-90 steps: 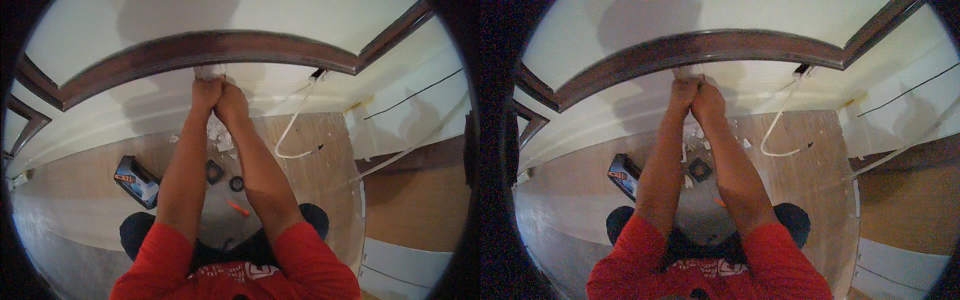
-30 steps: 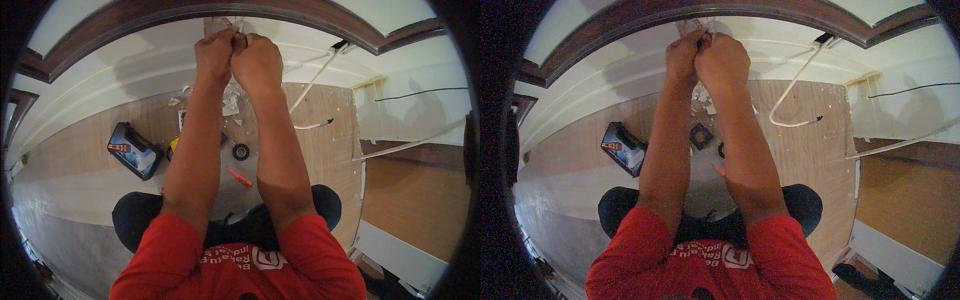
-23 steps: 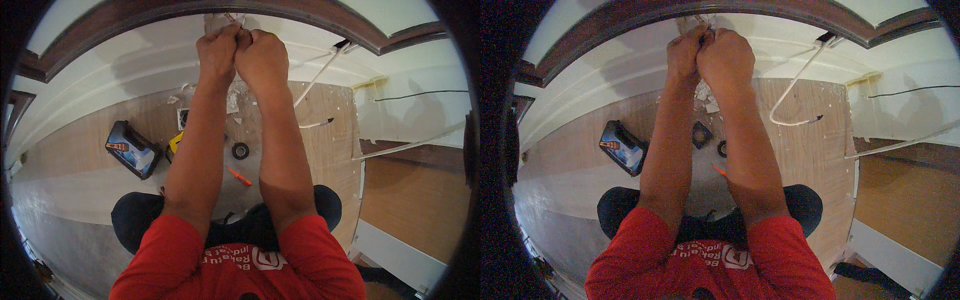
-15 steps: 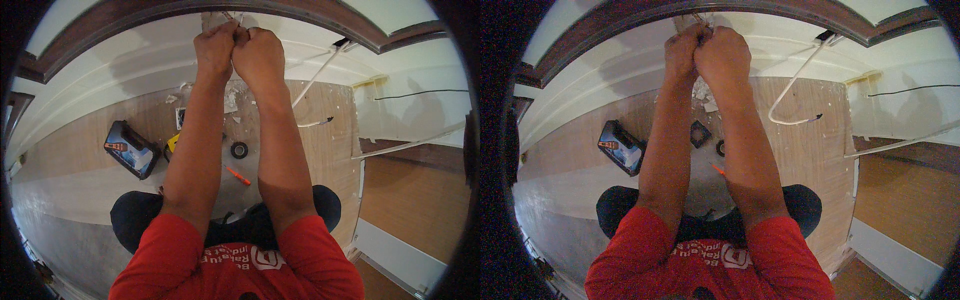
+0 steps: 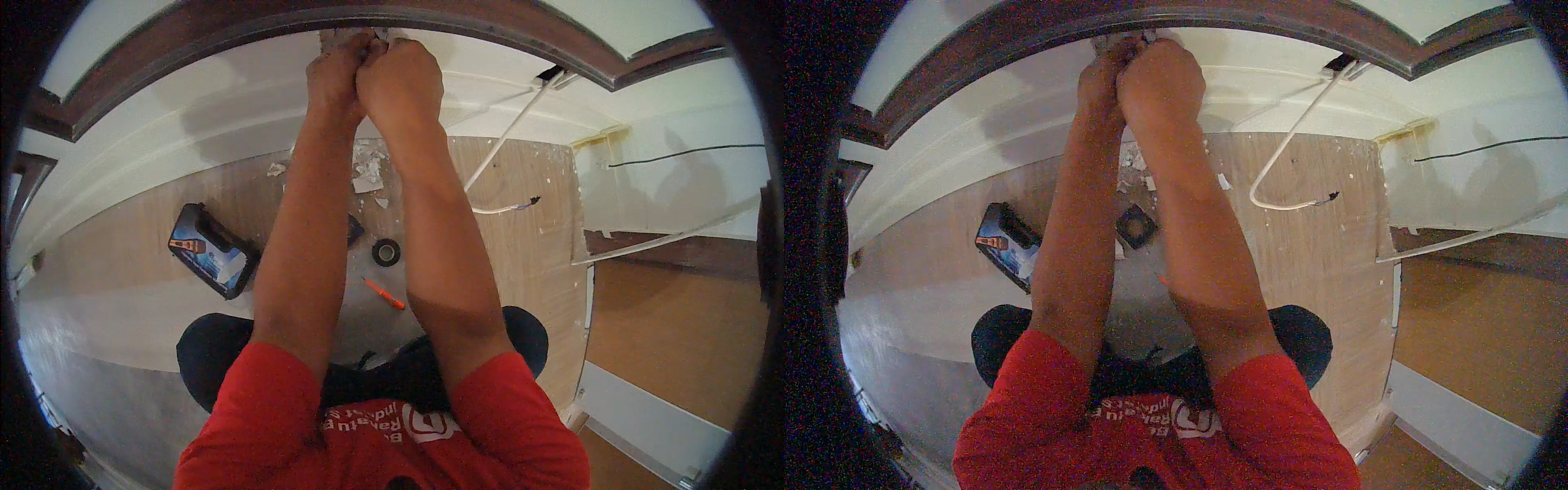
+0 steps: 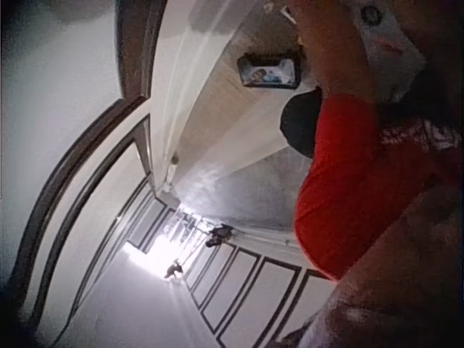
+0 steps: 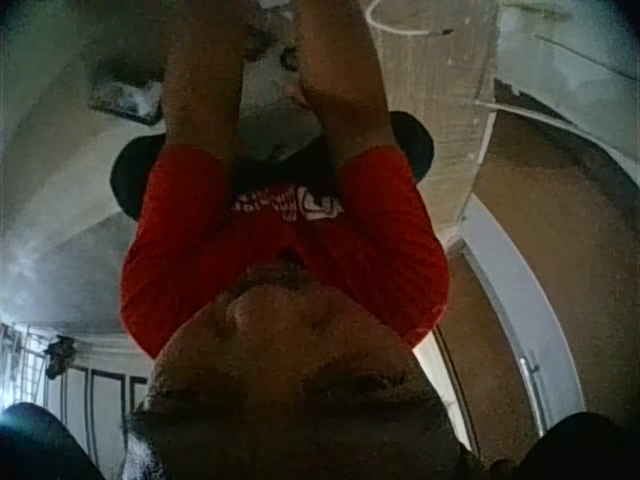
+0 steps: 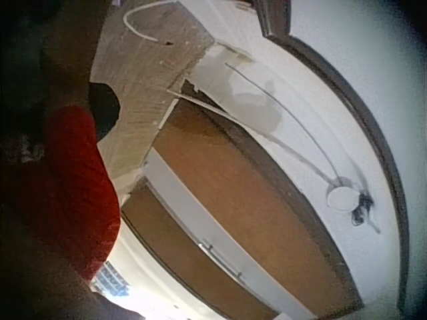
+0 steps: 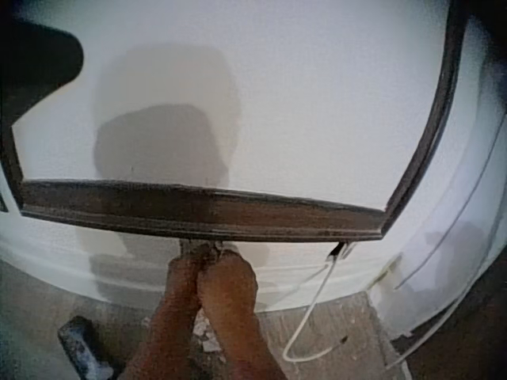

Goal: The person prepares and installs an electrical outlet into a wall opening, using a small tool to guide wires and positioning the outlet casing.

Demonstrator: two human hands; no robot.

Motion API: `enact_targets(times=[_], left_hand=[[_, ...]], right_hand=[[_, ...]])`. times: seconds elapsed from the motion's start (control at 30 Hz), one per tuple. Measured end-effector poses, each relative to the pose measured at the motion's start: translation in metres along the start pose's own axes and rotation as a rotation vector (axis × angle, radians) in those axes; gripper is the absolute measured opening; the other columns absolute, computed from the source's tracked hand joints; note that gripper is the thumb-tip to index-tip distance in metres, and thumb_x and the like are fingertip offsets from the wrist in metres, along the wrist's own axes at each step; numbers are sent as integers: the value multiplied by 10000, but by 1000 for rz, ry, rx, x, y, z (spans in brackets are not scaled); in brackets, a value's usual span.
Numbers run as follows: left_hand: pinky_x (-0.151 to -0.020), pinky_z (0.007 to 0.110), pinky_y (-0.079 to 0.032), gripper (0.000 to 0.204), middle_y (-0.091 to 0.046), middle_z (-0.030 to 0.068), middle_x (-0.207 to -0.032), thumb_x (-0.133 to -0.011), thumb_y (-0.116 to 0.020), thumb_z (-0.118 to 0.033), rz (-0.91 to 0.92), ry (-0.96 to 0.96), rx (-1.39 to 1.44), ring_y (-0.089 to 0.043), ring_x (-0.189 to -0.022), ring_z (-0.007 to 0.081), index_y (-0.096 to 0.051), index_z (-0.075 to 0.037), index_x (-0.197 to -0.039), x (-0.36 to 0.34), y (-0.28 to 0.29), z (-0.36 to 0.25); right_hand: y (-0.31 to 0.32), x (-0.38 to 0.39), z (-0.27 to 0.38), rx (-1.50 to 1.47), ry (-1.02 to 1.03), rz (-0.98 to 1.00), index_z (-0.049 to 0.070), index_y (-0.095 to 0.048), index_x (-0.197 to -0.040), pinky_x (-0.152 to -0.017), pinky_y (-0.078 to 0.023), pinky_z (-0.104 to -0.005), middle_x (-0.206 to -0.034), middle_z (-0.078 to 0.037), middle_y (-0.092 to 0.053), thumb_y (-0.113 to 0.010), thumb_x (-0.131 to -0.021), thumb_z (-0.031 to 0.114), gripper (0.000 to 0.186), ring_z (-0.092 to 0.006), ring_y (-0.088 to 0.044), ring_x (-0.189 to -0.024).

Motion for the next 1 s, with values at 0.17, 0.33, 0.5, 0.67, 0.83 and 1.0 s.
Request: enact_targets(times=[0.17,0.33,0.5,0.67,0.83,1.0], left_hand=[[-762,389,-506,232,-714,81,-948,-920,-572,-325,78,-425,-603,-671,-861,275,-673,-136,-1006,-12,10,-3],[-811,421,-513,306,-703,121,-1027,-880,-592,-319,112,-379,-670,-654,-967,351,-661,-138,-1117,-21,19,11],[-841,405,-519,323,-694,155,-1047,-883,-619,-300,188,-510,-700,-650,-983,364,-652,-103,-1137,-20,20,-1],[-824,364,-518,274,-700,99,-1036,-949,-578,-226,61,28,-100,-666,-932,267,-635,-46,-1147,1,24,19],[-780,309,-507,219,-667,61,-945,-966,-575,-222,262,191,555,-628,-841,178,-648,-21,-1013,13,16,14],[-685,291,-504,228,-659,52,-847,-954,-607,-264,197,241,409,-620,-753,157,-646,-41,-930,18,13,19]], right_hand=[[0,3,7,-42,-43,-1,-59,-676,-872,-806,-527,-489,-897,-285,-674,-552,-904,249,333,-437,-658,-896],[2,12,14,-56,-30,-28,-66,-675,-865,-801,-527,-489,-883,-288,-672,-552,-906,226,320,-439,-661,-879],[-4,9,13,-102,-91,-20,-62,-676,-858,-794,-525,-486,-875,-282,-674,-544,-920,218,315,-442,-661,-860],[-2,27,19,-70,-49,56,-60,-673,-904,-817,-516,-488,-897,-282,-674,-497,-954,245,355,-443,-654,-895],[-1,37,22,-121,8,126,-61,-668,-952,-864,-490,-495,-944,-299,-666,-460,-972,250,375,-443,-639,-945],[-27,27,-5,-273,77,105,-64,-640,-984,-773,-498,-475,-874,-267,-672,-438,-974,198,332,-437,-644,-850]])
Point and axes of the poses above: each hand's wrist, its own x-axis away from the middle knuckle, its own y-axis out of the back of the hand, z = x × y, the point moved 6 cm from there along -x, towards the middle knuckle
